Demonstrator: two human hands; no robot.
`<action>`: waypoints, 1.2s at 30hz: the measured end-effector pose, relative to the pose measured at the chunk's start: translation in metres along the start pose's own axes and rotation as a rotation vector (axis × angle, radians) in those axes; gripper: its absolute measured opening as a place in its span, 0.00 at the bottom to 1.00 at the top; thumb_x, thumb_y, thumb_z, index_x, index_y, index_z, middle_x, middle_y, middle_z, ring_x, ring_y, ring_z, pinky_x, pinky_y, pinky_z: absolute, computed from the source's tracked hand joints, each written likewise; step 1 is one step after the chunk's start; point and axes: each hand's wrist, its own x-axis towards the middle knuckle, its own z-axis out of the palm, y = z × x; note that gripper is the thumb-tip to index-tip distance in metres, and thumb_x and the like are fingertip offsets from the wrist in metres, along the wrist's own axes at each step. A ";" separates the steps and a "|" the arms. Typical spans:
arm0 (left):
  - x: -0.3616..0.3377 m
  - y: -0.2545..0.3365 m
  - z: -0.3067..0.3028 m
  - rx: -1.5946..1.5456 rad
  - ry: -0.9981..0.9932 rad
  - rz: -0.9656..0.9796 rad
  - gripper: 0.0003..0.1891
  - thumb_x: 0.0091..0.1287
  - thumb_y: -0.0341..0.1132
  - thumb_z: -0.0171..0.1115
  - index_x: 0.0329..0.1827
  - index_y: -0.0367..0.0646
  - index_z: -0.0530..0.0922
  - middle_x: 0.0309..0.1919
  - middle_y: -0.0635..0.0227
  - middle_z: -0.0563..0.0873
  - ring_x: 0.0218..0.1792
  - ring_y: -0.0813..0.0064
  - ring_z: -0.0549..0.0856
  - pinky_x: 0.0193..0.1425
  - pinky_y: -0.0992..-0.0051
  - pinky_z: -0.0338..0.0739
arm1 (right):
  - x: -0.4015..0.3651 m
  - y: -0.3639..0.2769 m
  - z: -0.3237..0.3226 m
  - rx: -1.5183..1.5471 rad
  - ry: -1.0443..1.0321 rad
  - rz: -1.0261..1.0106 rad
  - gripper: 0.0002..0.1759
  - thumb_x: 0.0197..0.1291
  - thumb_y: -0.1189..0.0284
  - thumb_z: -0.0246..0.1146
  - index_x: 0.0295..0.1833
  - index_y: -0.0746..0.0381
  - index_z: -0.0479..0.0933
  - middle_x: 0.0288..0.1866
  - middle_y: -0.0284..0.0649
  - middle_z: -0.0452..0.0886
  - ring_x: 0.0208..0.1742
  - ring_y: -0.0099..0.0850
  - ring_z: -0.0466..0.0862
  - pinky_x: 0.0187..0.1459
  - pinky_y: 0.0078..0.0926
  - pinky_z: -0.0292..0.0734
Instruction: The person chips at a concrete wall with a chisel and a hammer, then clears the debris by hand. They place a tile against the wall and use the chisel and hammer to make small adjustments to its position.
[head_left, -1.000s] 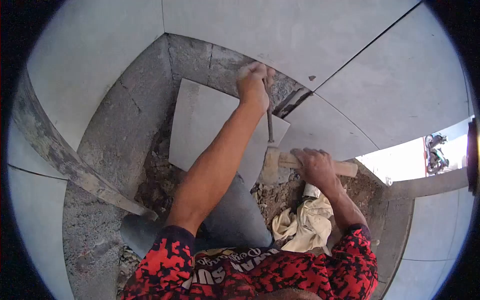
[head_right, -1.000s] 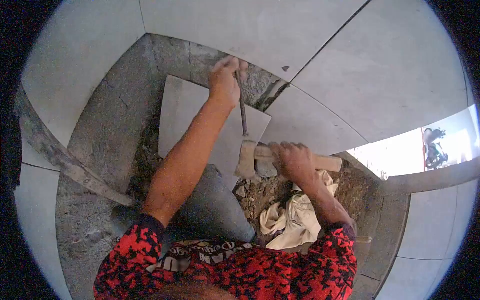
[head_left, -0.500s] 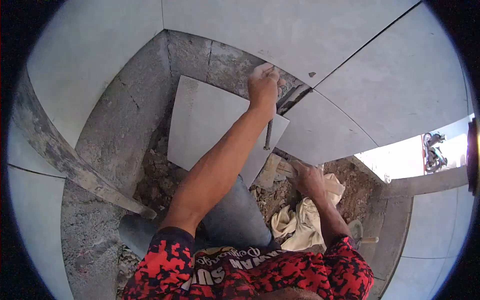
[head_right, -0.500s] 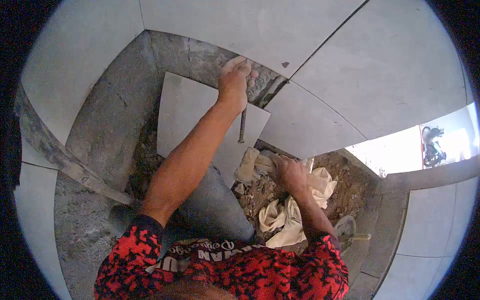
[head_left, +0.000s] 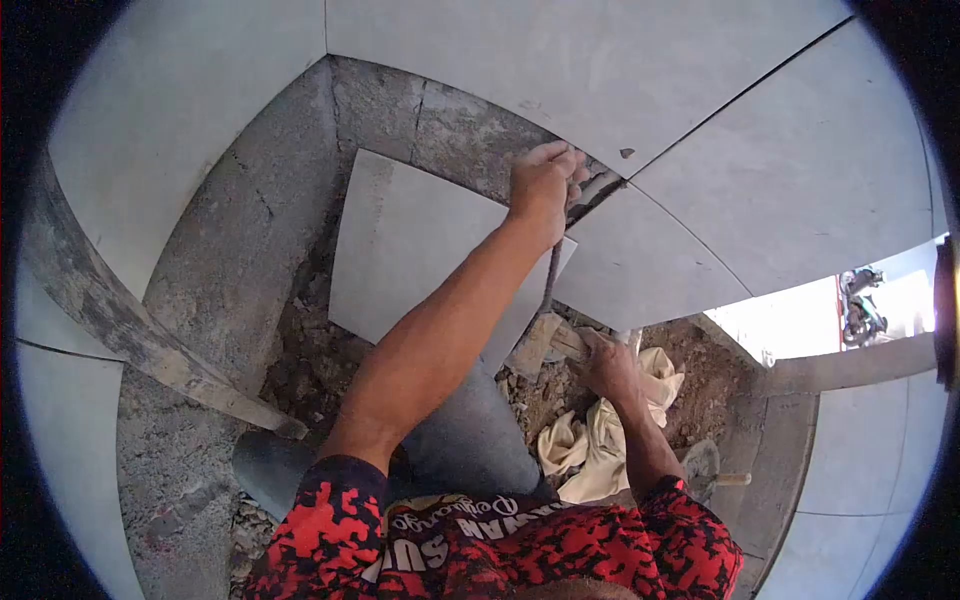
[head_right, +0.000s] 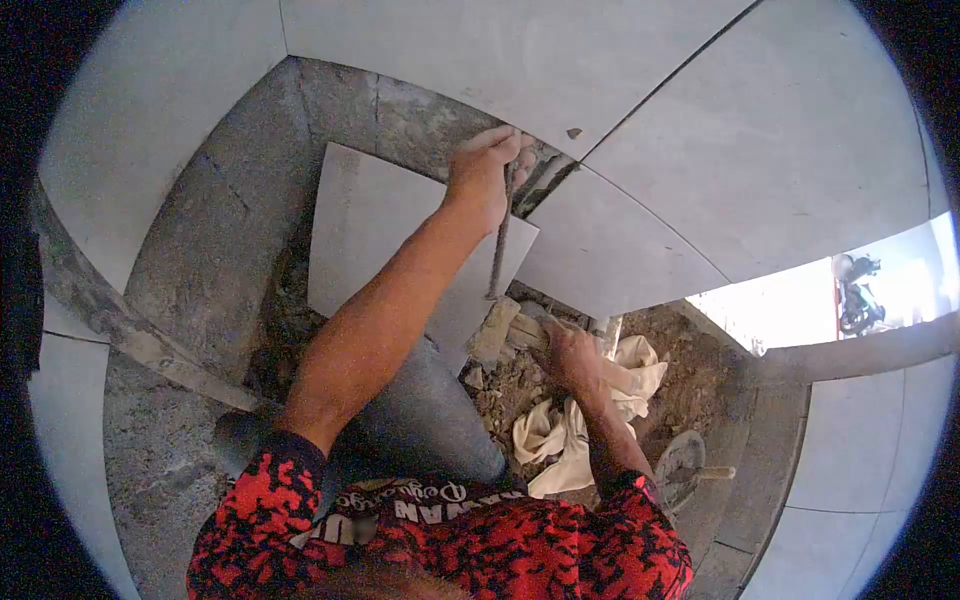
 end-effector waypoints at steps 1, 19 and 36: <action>0.000 -0.002 0.003 -0.031 0.027 0.042 0.11 0.60 0.26 0.50 0.45 0.33 0.71 0.38 0.62 0.79 0.32 0.76 0.76 0.31 0.78 0.69 | 0.000 -0.001 -0.002 -0.031 -0.027 0.027 0.29 0.43 0.62 0.65 0.54 0.54 0.69 0.32 0.49 0.78 0.34 0.46 0.79 0.34 0.42 0.73; 0.009 -0.016 0.003 -0.081 0.057 0.211 0.10 0.60 0.27 0.48 0.41 0.31 0.73 0.33 0.64 0.79 0.27 0.82 0.75 0.25 0.83 0.67 | 0.006 0.004 -0.049 -0.364 0.033 -0.256 0.20 0.46 0.70 0.60 0.49 0.53 0.71 0.37 0.41 0.79 0.34 0.39 0.80 0.34 0.34 0.74; 0.012 -0.011 0.009 -0.163 0.154 0.214 0.08 0.60 0.24 0.48 0.40 0.33 0.72 0.29 0.66 0.78 0.26 0.79 0.76 0.25 0.83 0.68 | 0.019 0.002 -0.084 -0.408 0.151 -0.306 0.15 0.44 0.71 0.59 0.42 0.54 0.75 0.30 0.38 0.77 0.32 0.38 0.79 0.34 0.35 0.74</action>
